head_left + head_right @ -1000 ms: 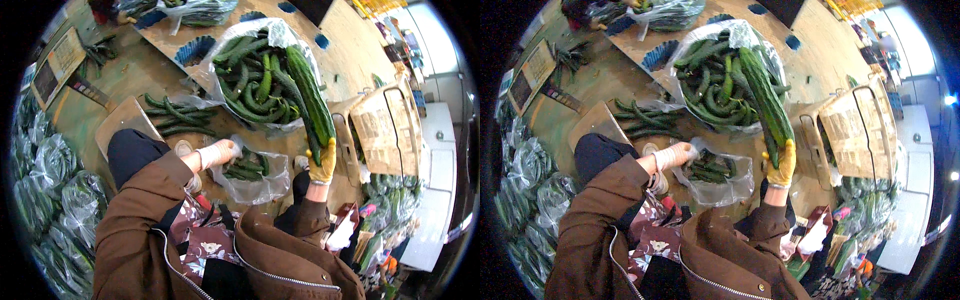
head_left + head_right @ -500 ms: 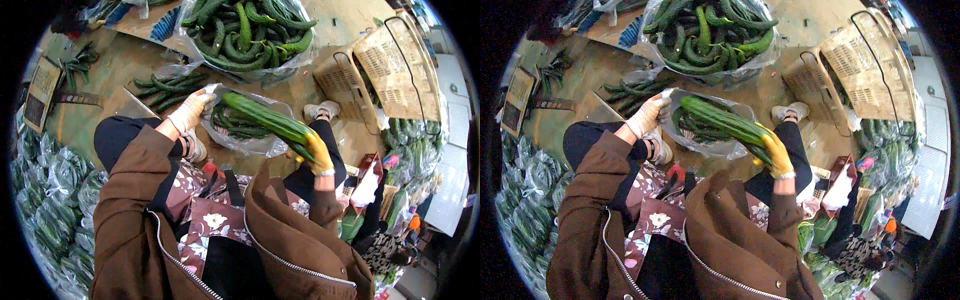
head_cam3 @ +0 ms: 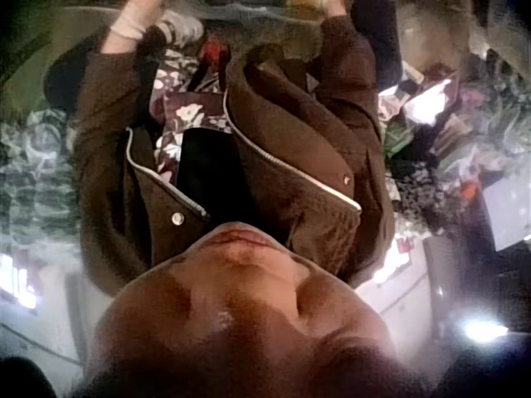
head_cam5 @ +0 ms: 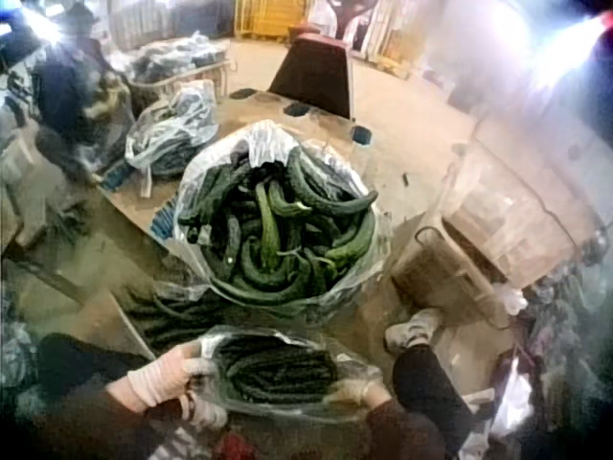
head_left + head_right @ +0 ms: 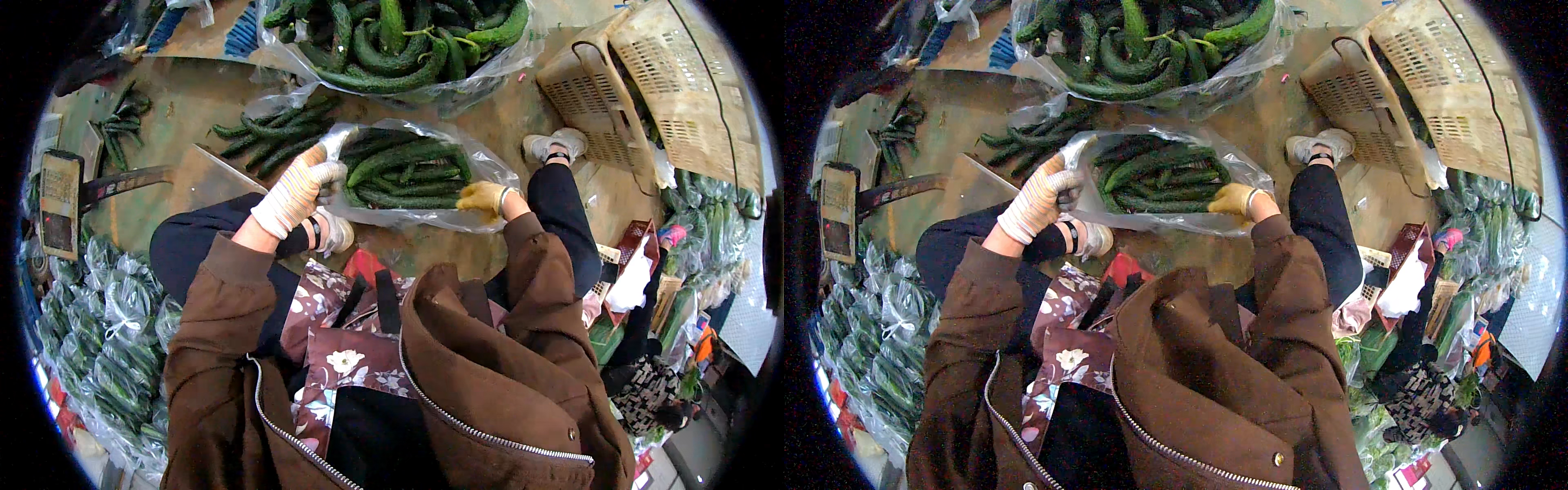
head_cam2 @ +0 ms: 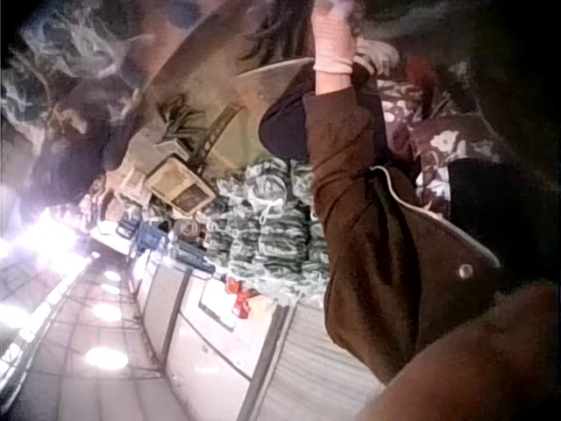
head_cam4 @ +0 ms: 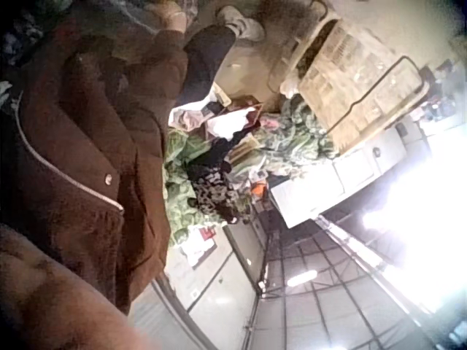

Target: The person sits on the floor and packs cucumbers into plastic bags. They repeatedly pick cucumbers from a large pile, place them into a bag, and then weigh the bag on a digital scale before tying it and setting it aside.

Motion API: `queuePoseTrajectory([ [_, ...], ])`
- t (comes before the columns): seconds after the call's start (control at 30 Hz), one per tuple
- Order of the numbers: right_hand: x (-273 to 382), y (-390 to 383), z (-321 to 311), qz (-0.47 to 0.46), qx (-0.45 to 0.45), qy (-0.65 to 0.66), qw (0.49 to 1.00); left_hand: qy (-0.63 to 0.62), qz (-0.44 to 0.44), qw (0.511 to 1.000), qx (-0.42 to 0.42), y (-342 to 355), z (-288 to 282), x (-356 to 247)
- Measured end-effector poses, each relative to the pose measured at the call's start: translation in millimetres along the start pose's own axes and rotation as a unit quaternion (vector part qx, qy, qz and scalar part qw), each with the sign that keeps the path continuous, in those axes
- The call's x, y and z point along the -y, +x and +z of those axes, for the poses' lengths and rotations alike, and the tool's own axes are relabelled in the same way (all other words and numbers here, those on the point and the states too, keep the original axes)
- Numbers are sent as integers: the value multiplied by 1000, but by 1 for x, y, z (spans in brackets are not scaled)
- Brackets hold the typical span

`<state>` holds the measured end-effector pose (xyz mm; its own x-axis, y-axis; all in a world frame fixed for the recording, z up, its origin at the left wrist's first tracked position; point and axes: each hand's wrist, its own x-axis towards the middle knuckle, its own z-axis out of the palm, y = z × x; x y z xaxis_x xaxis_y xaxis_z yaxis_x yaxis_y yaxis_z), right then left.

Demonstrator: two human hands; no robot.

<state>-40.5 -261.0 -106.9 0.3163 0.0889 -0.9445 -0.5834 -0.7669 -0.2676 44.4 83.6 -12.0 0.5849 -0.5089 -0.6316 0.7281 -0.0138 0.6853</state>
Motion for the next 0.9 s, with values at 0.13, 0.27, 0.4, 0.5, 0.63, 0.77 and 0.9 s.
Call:
queuePoseTrajectory([
  [0.13,45,30,18,-341,-187,-27,921,18,0,1000,1,4,11,-8],
  [0.27,87,68,3,-103,-226,-277,928,8,9,1000,-2,5,5,-9],
  [0.4,57,85,9,-40,-164,-234,957,-23,-27,999,-33,6,-4,-5],
  [0.5,35,72,27,-63,-158,-247,954,62,-20,997,-38,5,-5,0],
  [0.63,-11,93,35,-202,-210,-210,933,252,-90,963,23,9,-5,12],
  [0.77,-16,87,20,-129,-188,-218,949,229,-20,972,52,7,-9,10],
  [0.9,-8,25,-14,-106,-186,-296,931,185,21,982,16,-4,-8,-5],
])
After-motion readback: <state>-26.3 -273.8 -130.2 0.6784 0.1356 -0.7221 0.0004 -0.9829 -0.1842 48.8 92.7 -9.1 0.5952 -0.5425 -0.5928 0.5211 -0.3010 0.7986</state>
